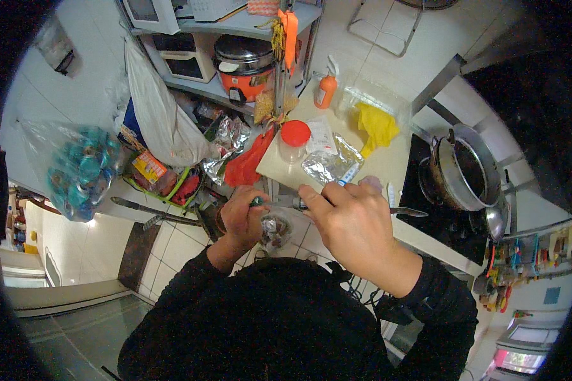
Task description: The person uses pliers to strip and manipulate a small wire, then moves to a drawer to retrieve additional components. The task involves precise handling of small electronic parts and tools.
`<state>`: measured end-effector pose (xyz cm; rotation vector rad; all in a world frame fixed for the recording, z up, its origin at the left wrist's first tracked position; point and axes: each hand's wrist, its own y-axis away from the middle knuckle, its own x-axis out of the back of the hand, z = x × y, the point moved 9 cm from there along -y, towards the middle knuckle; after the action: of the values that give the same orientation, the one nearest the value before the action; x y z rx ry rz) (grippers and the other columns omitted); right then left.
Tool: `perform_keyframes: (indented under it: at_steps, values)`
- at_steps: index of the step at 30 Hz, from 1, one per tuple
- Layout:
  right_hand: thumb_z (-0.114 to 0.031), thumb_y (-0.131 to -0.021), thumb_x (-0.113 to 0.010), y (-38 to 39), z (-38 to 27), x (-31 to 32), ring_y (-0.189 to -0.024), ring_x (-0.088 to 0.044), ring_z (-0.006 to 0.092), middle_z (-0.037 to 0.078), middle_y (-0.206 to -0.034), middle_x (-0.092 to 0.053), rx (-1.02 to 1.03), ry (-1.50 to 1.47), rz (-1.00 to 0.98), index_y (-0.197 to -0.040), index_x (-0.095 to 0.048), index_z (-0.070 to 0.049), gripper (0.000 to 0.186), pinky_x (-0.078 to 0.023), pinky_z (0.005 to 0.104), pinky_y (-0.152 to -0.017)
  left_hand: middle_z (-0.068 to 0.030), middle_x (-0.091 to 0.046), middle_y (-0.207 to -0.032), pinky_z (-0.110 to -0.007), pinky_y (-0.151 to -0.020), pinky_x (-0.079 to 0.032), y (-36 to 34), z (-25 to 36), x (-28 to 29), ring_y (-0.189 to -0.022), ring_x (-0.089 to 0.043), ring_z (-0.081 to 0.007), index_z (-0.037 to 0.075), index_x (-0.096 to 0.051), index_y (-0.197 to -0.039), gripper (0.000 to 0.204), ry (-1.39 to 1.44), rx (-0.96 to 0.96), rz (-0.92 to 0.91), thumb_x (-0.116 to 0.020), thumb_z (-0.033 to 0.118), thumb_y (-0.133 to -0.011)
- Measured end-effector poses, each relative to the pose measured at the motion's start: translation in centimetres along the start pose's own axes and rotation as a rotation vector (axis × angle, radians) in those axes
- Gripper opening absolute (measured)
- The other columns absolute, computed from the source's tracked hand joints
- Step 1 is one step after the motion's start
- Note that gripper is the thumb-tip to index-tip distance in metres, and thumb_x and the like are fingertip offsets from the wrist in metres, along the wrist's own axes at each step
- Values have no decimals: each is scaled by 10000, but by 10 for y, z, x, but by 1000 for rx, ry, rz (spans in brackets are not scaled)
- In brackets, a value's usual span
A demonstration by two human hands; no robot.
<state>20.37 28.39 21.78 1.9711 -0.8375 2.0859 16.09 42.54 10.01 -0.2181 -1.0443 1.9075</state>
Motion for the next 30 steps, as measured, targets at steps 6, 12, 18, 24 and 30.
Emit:
perform_keyframes:
  at_steps: [6,12,18,24,30]
  values:
    - [-124,-720,-790,1,2,12,-638,-605,277,86,-754,-593,-27,-34,46,-1059,-702,-83,352,-477,382,-573,-112,-680,-850,-346,-652,-506,3,-5,-4,-716,-630,-264,11,-629,-959,153,93,124,39,-587,-32,-818]
    - [-176,-773,-758,3,13,23,-655,-623,293,76,-748,-612,-64,-50,61,-1057,-682,-95,305,-495,399,-588,-107,-719,-941,-318,-748,-541,6,-17,-15,-824,-683,-214,7,-635,-1007,196,329,261,-2,-518,-58,-865]
    - [-182,-868,-694,4,25,9,-729,-630,364,133,-850,-655,-173,-362,28,-1126,-604,-92,287,-493,429,-625,-179,-716,-923,-353,-732,-537,-3,-6,-9,-791,-685,-263,13,-628,-1059,201,202,103,-57,-569,-13,-869]
    - [-153,-918,-641,23,51,-9,-786,-629,392,193,-856,-637,-365,-508,-91,-1148,-573,-66,255,-489,421,-682,-115,-701,-845,-447,-688,-551,86,-142,-73,-847,-702,-340,81,-593,-1086,208,-846,250,-1123,-543,188,-915]
    - [-151,-909,-653,36,58,-17,-761,-616,378,198,-847,-624,-273,-463,13,-1115,-596,-29,246,-488,416,-685,-122,-703,-830,-479,-706,-556,166,-200,-103,-822,-708,-335,89,-673,-968,169,-639,181,-1168,-543,158,-886]
